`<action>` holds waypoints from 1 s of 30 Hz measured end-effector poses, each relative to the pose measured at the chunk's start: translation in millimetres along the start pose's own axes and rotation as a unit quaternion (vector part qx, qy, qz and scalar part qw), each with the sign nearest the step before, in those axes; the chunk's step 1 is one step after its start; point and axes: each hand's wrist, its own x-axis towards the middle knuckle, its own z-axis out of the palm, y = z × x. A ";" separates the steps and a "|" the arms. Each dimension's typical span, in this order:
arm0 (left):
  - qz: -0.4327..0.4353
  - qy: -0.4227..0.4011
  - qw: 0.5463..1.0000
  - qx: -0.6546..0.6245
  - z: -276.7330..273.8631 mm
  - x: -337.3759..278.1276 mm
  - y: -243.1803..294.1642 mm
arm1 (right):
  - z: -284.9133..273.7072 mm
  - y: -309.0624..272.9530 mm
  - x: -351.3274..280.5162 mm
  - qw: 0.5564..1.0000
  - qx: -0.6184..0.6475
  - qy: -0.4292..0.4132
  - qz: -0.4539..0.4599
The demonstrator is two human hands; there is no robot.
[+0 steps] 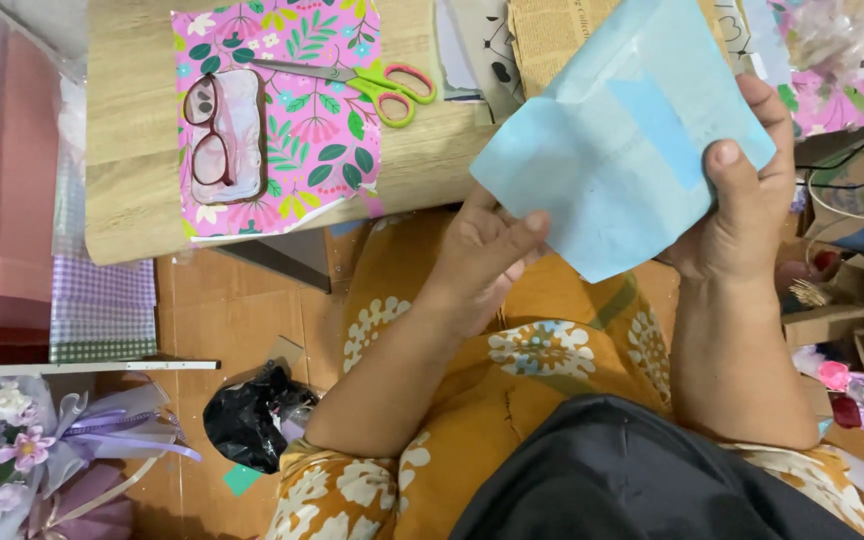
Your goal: The person wraps a small bouquet component with decorative paper by hand, folding and securing it with tape.
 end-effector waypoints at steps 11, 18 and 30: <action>-0.013 0.127 0.987 0.097 18.6 11.5 -8.0 | 4.3 8.8 -5.4 0.997 0.009 0.053 0.051; 0.062 0.119 0.982 0.133 14.5 8.6 -8.6 | 12.3 16.2 -6.4 0.968 -0.202 -0.083 -0.127; 0.116 0.130 0.953 0.250 24.6 0.3 0.8 | 31.3 -8.6 -30.9 0.790 -0.469 -0.222 -0.327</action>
